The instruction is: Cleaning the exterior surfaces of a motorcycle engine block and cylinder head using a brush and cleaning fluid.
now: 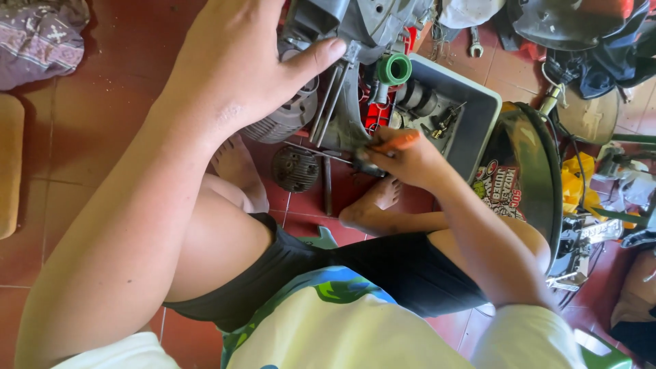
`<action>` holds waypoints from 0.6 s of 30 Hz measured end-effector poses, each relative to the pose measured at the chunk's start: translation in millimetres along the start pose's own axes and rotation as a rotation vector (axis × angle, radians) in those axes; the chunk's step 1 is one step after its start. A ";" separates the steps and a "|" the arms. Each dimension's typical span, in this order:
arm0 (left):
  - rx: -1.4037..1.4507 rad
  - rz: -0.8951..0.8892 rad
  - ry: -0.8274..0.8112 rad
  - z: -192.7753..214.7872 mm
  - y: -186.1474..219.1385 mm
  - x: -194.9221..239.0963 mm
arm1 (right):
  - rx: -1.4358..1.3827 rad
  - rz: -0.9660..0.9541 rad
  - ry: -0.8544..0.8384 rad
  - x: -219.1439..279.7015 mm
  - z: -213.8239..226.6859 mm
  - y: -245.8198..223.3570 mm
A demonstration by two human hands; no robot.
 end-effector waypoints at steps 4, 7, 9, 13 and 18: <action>-0.017 -0.016 0.052 -0.2 3.6 -0.3 | -0.132 0.022 0.178 -27.8 -33.9 -28.5; -0.036 -0.025 0.088 -3.6 6.1 -1.4 | -0.090 0.208 0.615 -37.6 -38.7 -40.9; -0.058 -0.063 0.102 -3.8 5.4 -0.6 | -0.013 0.214 0.763 -39.5 -37.4 -38.3; -0.038 -0.024 0.076 1.7 4.6 -0.2 | 0.040 0.259 0.369 -6.1 -16.3 -23.9; 0.095 -0.042 0.106 -3.6 7.2 -0.7 | 0.312 0.178 -0.088 17.9 26.7 -35.8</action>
Point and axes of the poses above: each hand's wrist, its own x-axis away from the middle knuckle, its own z-axis out of the back of the hand, y = z × x, the point moved 1 cm from there along -x, towards the middle knuckle, and after that the axes turned 4 degrees about y, right-handed, at the moved point
